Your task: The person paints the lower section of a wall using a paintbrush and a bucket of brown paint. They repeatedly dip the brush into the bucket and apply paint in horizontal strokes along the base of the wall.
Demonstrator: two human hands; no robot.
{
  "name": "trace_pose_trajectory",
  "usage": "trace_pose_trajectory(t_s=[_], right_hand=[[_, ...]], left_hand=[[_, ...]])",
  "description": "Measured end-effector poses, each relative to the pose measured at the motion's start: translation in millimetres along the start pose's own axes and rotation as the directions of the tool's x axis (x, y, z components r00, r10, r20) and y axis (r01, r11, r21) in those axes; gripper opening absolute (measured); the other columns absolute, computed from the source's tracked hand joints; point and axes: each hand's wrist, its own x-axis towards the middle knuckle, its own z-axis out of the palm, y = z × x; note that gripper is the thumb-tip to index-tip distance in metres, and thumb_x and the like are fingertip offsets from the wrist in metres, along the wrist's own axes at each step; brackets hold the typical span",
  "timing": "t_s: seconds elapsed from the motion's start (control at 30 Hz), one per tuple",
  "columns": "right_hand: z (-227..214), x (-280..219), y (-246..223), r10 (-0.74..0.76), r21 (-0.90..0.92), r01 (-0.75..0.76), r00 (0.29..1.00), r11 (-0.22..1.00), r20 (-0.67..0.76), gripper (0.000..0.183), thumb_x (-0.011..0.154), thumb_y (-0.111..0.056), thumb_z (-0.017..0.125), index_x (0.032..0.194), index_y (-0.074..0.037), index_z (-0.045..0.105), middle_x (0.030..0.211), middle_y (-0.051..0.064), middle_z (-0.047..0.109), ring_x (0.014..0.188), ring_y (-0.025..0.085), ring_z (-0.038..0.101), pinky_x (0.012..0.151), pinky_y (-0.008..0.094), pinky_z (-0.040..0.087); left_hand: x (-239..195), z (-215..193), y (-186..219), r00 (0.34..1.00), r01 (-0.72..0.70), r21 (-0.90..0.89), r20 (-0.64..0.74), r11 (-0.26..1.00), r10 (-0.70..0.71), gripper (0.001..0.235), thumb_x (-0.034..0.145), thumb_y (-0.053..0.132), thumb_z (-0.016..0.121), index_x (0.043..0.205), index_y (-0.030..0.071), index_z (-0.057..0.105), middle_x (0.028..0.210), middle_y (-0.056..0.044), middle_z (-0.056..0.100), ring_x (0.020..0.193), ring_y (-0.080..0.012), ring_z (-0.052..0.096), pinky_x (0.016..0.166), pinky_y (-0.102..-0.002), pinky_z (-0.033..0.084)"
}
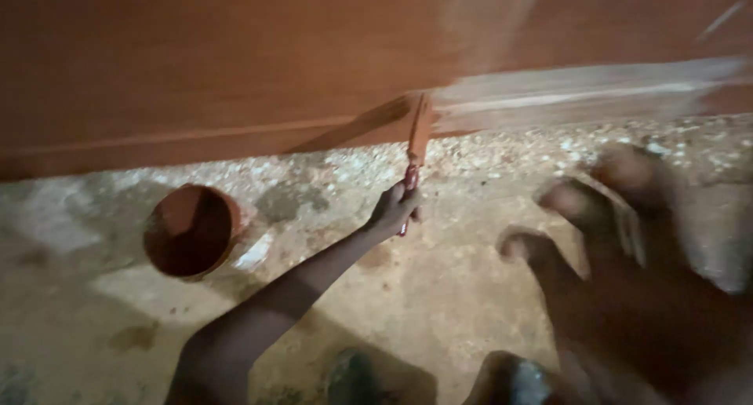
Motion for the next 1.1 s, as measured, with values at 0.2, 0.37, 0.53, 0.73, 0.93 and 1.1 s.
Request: trace_pose_trajectory(t_s=[0.2, 0.37, 0.53, 0.73, 0.93, 1.1], right_hand=[[-6, 28, 34, 0.076, 0.086, -0.075, 0.997, 0.993, -0.010, 0.096, 0.092, 0.005, 0.072, 0.172, -0.018, 0.023, 0.146, 0.011, 0.053, 0.132, 0.023, 0.055, 0.112, 0.044, 0.049], [-30, 41, 65, 0.207, 0.155, -0.197, 0.977, 0.968, -0.049, 0.086, 0.096, -0.006, 0.072, 0.167, -0.017, 0.026, 0.140, 0.009, 0.057, 0.125, 0.020, 0.059, 0.107, 0.041, 0.050], [-49, 41, 91, 0.245, 0.295, -0.248, 0.968, 0.923, 0.047, 0.081, 0.098, -0.012, 0.072, 0.167, -0.015, 0.028, 0.143, 0.009, 0.058, 0.128, 0.020, 0.059, 0.109, 0.040, 0.049], [-77, 40, 124, 0.304, 0.305, -0.301, 0.952, 0.903, 0.037, 0.071, 0.098, -0.013, 0.069, 0.161, -0.013, 0.035, 0.137, 0.006, 0.061, 0.125, 0.019, 0.060, 0.107, 0.041, 0.049], [-118, 41, 171, 0.365, 0.150, -0.342, 0.915, 0.927, -0.171, 0.052, 0.101, -0.018, 0.064, 0.149, -0.011, 0.047, 0.122, 0.003, 0.063, 0.113, 0.016, 0.062, 0.101, 0.039, 0.051], [-131, 34, 198, 0.328, -0.188, -0.443, 0.836, 0.876, -0.441, 0.032, 0.100, -0.022, 0.061, 0.130, -0.011, 0.058, 0.114, 0.000, 0.067, 0.107, 0.012, 0.064, 0.091, 0.033, 0.052]], left_hand=[[-10, -2, 21, 0.996, -0.077, 0.034, -0.043, 0.996, 0.078, 0.030, 0.103, 0.031, 0.052, 0.099, 0.002, 0.058, 0.070, -0.006, 0.067, 0.062, -0.0151, 0.068, 0.060, -0.031, 0.055], [-27, -2, 48, 0.997, -0.059, 0.045, -0.051, 0.997, 0.061, 0.028, 0.104, 0.033, 0.050, 0.103, 0.006, 0.056, 0.068, -0.004, 0.064, 0.053, -0.0149, 0.061, 0.048, -0.034, 0.049], [-32, 4, 67, 0.991, -0.105, 0.049, -0.077, 0.993, 0.109, 0.026, 0.103, 0.032, 0.052, 0.102, 0.007, 0.051, 0.066, -0.005, 0.062, 0.046, -0.0153, 0.058, 0.043, -0.033, 0.047], [-38, 8, 78, 0.992, -0.089, 0.037, -0.090, 0.995, 0.091, 0.031, 0.104, 0.035, 0.054, 0.098, 0.006, 0.048, 0.064, -0.005, 0.061, 0.043, -0.0161, 0.058, 0.041, -0.033, 0.046], [-37, 10, 88, 0.993, 0.005, 0.139, -0.118, 0.990, 0.012, 0.030, 0.103, 0.034, 0.052, 0.099, 0.006, 0.046, 0.059, -0.008, 0.060, 0.041, -0.0195, 0.059, 0.040, -0.037, 0.047], [-35, 15, 82, 0.986, -0.052, 0.133, -0.151, 0.990, 0.072, 0.031, 0.102, 0.035, 0.055, 0.098, 0.005, 0.048, 0.061, -0.008, 0.062, 0.043, -0.0201, 0.059, 0.042, -0.038, 0.046]])
